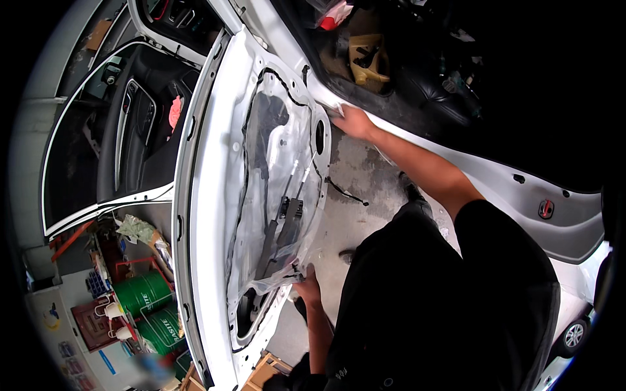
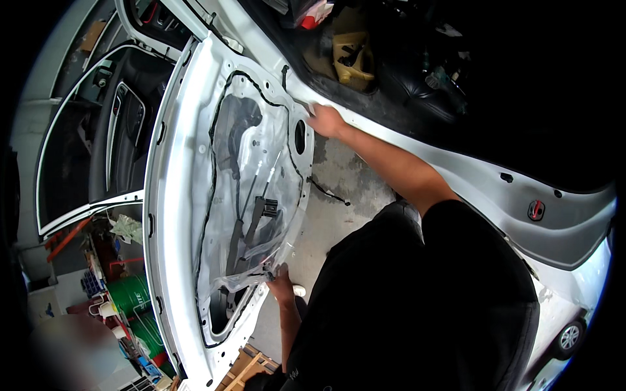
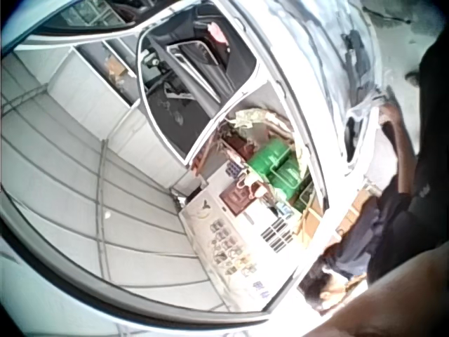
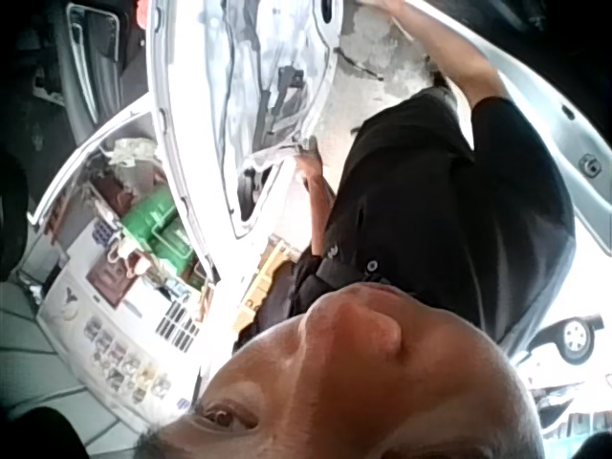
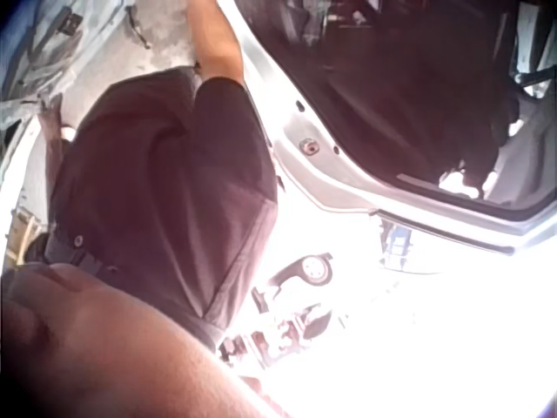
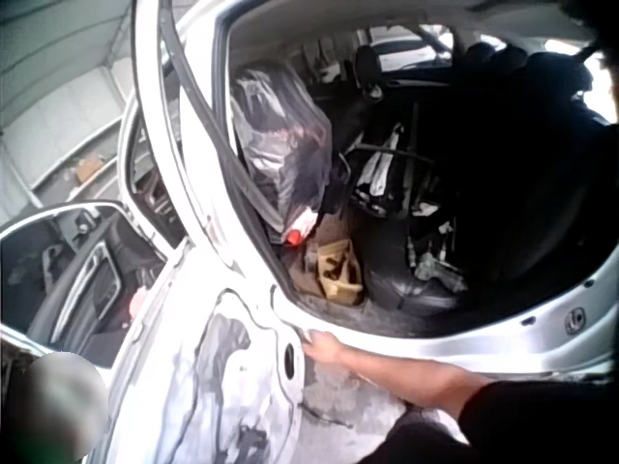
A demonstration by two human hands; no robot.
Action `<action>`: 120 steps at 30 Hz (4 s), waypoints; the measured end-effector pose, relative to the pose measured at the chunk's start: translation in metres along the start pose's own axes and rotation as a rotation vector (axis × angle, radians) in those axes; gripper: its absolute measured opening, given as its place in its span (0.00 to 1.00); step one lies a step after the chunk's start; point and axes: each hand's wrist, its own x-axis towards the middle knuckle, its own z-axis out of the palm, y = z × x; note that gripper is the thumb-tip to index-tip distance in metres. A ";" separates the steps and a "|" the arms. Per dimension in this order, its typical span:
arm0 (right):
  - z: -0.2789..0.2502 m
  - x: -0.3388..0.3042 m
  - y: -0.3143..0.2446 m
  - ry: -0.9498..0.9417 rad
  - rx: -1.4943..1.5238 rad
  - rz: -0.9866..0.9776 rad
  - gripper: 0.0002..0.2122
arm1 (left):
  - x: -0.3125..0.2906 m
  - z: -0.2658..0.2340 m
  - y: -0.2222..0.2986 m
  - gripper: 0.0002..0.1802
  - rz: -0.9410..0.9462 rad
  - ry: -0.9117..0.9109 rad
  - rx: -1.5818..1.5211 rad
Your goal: The person walks to a white car with its rear door open and uses a screwdriver to remove screws from the door frame. They detach a black plastic trim piece, place it inside the vehicle, and continue removing screws and peeling back a protective film from the door's inner panel.
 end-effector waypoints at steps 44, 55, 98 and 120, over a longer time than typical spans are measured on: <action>-0.075 0.134 -0.145 -0.521 0.910 0.165 0.20 | 0.299 0.203 0.315 0.19 -0.465 0.199 -0.522; -0.046 0.139 -0.141 -0.553 1.314 0.315 0.06 | 0.320 0.220 0.313 0.12 -0.612 0.346 -0.684; -0.008 0.039 -0.107 -0.488 1.287 0.538 0.09 | 0.260 0.191 0.255 0.23 -0.016 0.258 0.440; 0.001 0.061 -0.081 -0.319 1.076 0.400 0.11 | 0.283 0.178 0.271 0.26 0.048 0.300 0.618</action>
